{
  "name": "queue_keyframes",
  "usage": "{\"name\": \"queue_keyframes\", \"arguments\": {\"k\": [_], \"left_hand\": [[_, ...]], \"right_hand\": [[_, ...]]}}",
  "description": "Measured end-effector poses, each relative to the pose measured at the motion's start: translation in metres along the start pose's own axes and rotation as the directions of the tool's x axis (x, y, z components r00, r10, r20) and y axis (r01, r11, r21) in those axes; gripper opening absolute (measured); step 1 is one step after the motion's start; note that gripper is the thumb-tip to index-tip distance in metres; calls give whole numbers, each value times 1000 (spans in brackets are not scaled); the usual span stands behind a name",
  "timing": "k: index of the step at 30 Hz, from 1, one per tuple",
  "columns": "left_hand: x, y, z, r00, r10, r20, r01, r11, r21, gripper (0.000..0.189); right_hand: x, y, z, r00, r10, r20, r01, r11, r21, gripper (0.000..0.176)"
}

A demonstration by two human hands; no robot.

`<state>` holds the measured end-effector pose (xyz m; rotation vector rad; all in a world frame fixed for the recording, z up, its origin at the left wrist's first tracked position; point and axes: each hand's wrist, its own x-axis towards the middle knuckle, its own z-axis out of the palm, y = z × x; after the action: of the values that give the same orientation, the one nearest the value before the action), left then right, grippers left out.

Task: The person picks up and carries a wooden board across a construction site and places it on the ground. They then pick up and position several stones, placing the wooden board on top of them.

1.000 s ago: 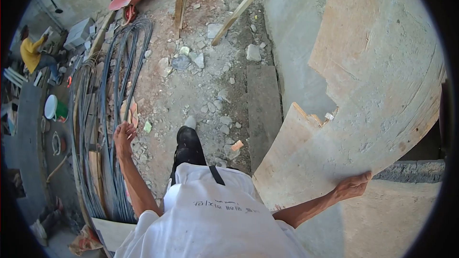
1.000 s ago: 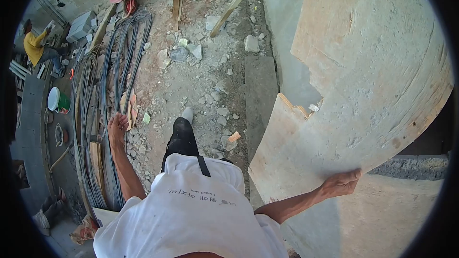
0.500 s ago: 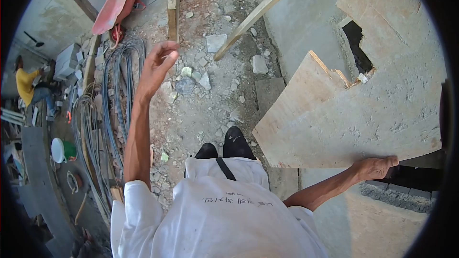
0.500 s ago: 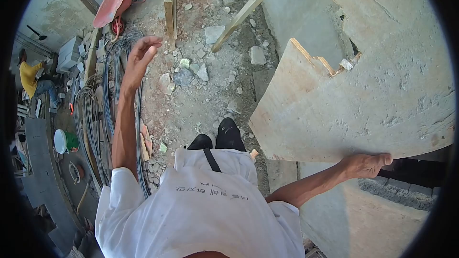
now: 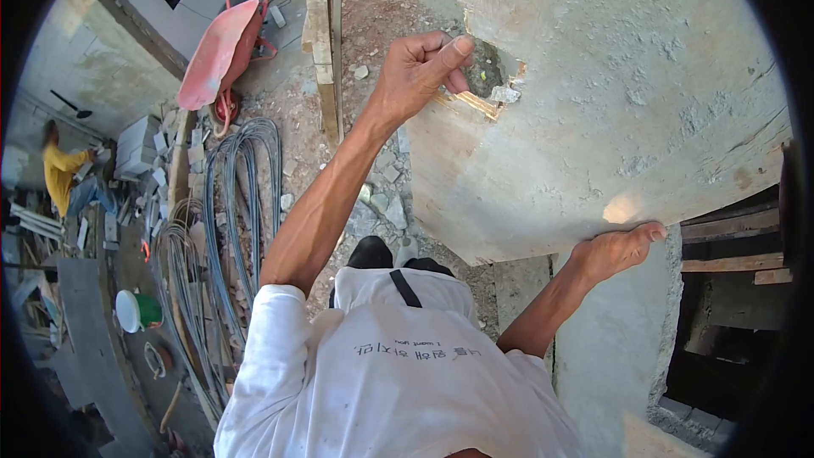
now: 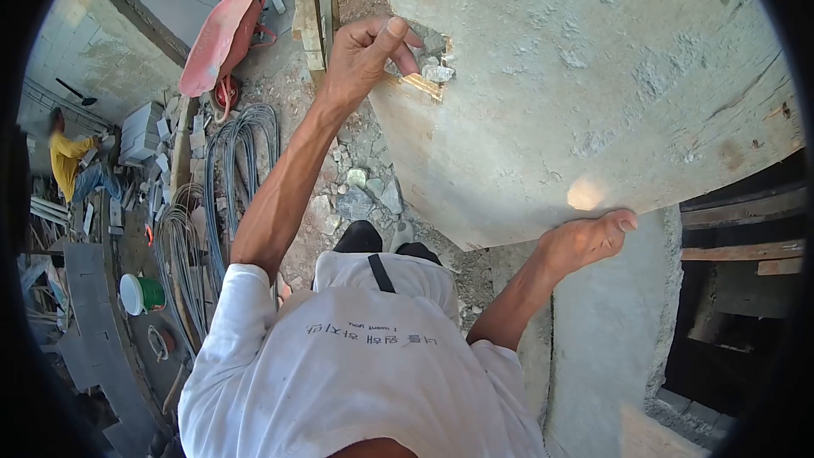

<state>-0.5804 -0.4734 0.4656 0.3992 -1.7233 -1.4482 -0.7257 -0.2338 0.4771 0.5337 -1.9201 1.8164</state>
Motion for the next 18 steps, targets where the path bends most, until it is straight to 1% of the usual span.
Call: {"name": "queue_keyframes", "arguments": {"k": [1, 2, 4, 5, 6, 7, 8, 9, 11, 12, 14, 15, 17, 18], "left_hand": [[-1, 9, 1, 994, 62, -91, -63, 998, -8, 57], [12, 6, -12, 994, 53, -98, -54, 998, -10, 57], [35, -3, -36, 989, 96, -110, -108, 988, -109, 67], [48, -8, -44, 988, 104, -111, -111, 992, -56, 75], [62, -14, -54, 988, 103, -113, -111, 992, -65, 75], [76, -20, -63, 986, 119, -116, -126, 991, -53, 77], [66, -13, -58, 985, 138, -106, -144, 989, -42, 78], [82, -20, -72, 988, 123, -95, -128, 990, -55, 78], [127, -30, -105, 994, 112, -2, -112, 994, 10, 85], [148, -35, -120, 990, 135, 42, -135, 991, -5, 85], [178, -41, -145, 972, 206, 113, -160, 932, -325, 61], [136, -15, -102, 992, 124, -33, -127, 986, -104, 79], [130, 0, -88, 990, 137, -35, -140, 980, -139, 78], [134, -1, -90, 989, 143, -40, -148, 976, -157, 77]], "right_hand": [[-1, -9, 0, 1000, 21, -3, -21, 995, 100, 62], [-3, -10, 20, 998, 56, 7, -56, 982, 183, 59], [-4, -2, 50, 995, 98, -15, -93, 978, 187, 61], [-3, 1, 66, 991, 124, -41, -112, 971, 211, 64], [-3, -1, 85, 992, 116, -41, -106, 973, 206, 64], [-5, -8, 103, 984, 168, -62, -153, 969, 193, 76], [-11, -16, 89, 971, 221, -96, -201, 962, 183, 92], [-11, -17, 112, 969, 224, -106, -205, 965, 164, 92], [-15, -14, 164, 976, 179, -128, -148, 964, 221, 90], [-19, -14, 185, 969, 173, -179, -132, 966, 222, 90], [-20, -17, 226, 989, 130, -75, -106, 957, 272, 95], [-34, -13, 170, 987, 126, -101, -96, 960, 264, 95], [-34, -11, 161, 984, 72, -163, -19, 952, 307, 93], [-33, -9, 166, 982, 76, -174, -19, 953, 304, 93]]}}
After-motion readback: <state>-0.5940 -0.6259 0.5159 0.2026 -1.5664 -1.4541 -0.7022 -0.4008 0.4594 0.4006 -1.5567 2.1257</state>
